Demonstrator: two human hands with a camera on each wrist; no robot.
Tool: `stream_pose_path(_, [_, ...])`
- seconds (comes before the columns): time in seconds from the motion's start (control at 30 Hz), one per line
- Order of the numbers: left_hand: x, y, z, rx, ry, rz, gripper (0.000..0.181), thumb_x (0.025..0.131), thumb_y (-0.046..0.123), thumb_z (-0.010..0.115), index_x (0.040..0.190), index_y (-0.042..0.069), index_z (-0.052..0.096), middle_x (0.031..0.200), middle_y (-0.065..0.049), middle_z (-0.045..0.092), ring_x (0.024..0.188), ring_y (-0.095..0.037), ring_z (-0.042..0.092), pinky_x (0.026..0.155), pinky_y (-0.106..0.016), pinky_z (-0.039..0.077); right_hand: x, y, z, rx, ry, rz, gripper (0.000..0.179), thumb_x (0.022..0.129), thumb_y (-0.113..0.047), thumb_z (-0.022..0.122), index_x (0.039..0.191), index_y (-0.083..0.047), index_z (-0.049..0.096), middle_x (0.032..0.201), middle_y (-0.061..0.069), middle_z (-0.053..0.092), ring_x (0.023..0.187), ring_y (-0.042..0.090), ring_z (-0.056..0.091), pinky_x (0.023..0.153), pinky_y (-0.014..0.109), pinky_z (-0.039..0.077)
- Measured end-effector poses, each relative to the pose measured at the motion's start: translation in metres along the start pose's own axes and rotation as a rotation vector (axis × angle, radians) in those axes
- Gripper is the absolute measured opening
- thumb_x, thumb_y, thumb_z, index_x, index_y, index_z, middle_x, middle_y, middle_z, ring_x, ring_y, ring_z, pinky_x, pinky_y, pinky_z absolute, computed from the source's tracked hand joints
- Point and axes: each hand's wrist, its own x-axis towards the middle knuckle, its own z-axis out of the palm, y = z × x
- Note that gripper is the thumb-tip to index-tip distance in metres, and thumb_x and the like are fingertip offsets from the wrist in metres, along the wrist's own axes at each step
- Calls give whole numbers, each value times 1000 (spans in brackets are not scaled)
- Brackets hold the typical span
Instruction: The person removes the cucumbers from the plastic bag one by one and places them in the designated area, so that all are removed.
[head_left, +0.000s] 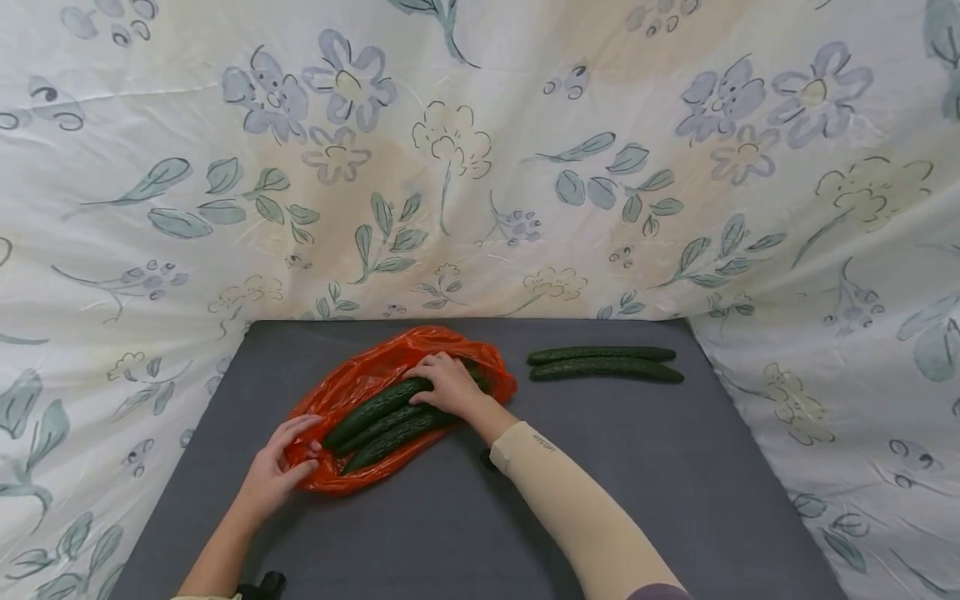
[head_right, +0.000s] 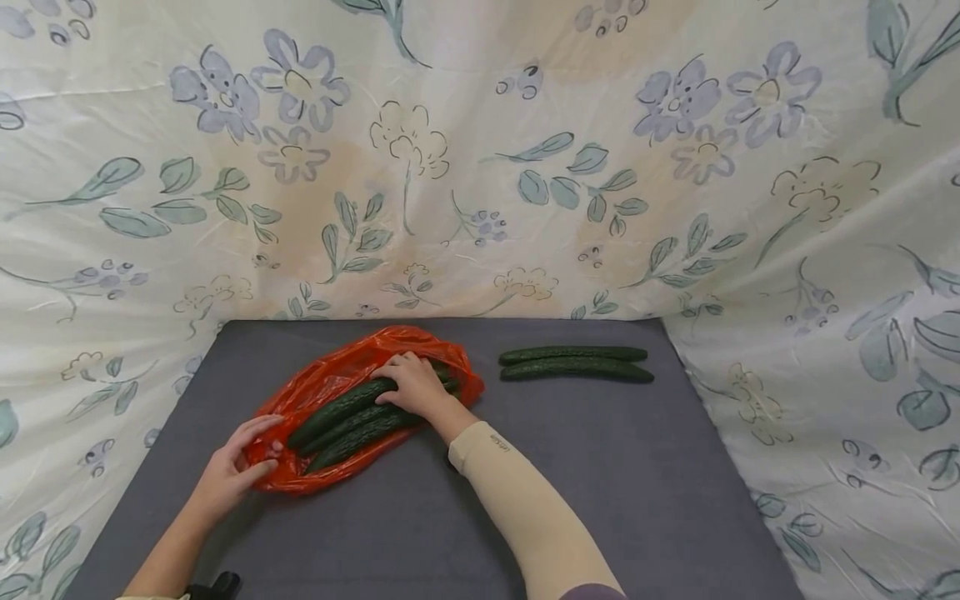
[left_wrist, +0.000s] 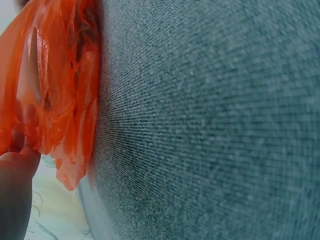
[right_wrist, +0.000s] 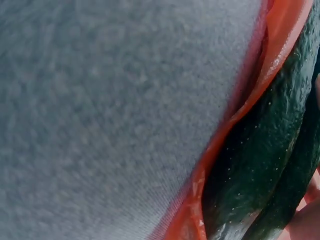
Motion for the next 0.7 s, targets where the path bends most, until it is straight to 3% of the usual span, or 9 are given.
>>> stream_pose_path(0.2, [1,-2,0,-19,7,29,56,88,-16,63,141,-7,49,141,-16,42,98,-13,58,81,-11,51,0,-1,4,15,-2,20,47,92,-44,68,137,-33,61,139,-6,57,131,20,48,112,59,35])
stream_pose_path(0.5, [-1,0,2,-18,30,66,56,86,-18,63,140,-9,50,137,-20,44,98,-13,58,81,-10,51,-7,-7,-1,2,16,-12,45,94,-43,66,136,-30,63,134,-5,58,125,18,50,105,51,40])
stream_pose_path(0.7, [0,2,0,9,25,41,56,88,-15,64,141,-6,50,134,-18,45,98,-11,58,81,-10,51,-13,-13,-8,-3,22,-1,45,94,-43,65,136,-29,62,133,-5,59,124,18,50,101,48,41])
